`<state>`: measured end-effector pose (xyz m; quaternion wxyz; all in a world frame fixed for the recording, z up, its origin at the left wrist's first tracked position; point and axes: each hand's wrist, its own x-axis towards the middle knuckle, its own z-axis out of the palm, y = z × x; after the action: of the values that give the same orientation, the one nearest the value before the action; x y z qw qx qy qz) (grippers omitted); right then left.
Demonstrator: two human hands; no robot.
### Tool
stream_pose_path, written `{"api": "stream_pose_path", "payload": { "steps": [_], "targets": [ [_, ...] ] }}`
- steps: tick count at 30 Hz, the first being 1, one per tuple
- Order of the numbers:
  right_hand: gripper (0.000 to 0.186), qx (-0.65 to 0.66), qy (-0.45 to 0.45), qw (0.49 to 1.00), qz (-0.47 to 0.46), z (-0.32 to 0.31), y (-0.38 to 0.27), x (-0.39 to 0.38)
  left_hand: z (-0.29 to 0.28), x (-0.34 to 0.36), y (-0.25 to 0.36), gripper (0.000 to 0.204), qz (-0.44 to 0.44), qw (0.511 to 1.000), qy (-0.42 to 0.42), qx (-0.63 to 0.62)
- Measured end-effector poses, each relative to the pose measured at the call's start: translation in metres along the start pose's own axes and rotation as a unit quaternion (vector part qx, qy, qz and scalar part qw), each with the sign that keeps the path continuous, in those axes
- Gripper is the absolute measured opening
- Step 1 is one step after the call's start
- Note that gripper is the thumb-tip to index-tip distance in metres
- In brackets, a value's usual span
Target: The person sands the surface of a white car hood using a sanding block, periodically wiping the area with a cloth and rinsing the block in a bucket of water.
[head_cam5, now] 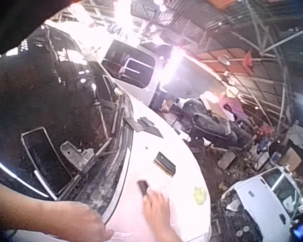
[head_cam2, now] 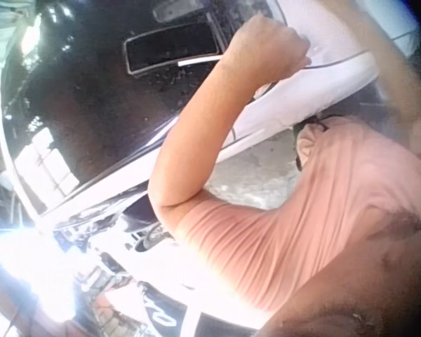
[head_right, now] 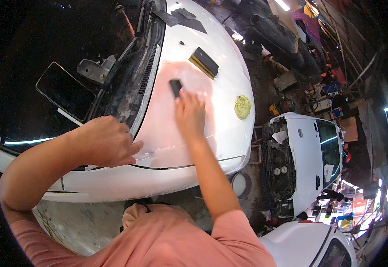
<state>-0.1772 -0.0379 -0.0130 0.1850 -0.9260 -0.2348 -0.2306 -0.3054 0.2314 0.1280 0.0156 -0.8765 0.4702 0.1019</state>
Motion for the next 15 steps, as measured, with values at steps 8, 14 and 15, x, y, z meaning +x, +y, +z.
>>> {"api": "stream_pose_path", "payload": {
  "steps": [8, 14, 15],
  "targets": [
    [0.044, -0.077, -0.050, 0.984, 0.155, -0.018, -0.045, -0.009, 0.008, 0.009, -0.001, 0.033, -0.011, 0.990, 0.140, 0.026],
    [0.042, 0.029, -0.170, 0.963, 0.206, -0.094, -0.126, -0.040, 0.023, 0.031, 0.001, 0.026, -0.087, 0.969, 0.209, -0.101],
    [0.040, 0.060, -0.165, 0.963, 0.204, -0.097, -0.123, -0.043, 0.021, 0.039, 0.008, 0.025, -0.117, 0.959, 0.219, -0.138]
  ]
}}
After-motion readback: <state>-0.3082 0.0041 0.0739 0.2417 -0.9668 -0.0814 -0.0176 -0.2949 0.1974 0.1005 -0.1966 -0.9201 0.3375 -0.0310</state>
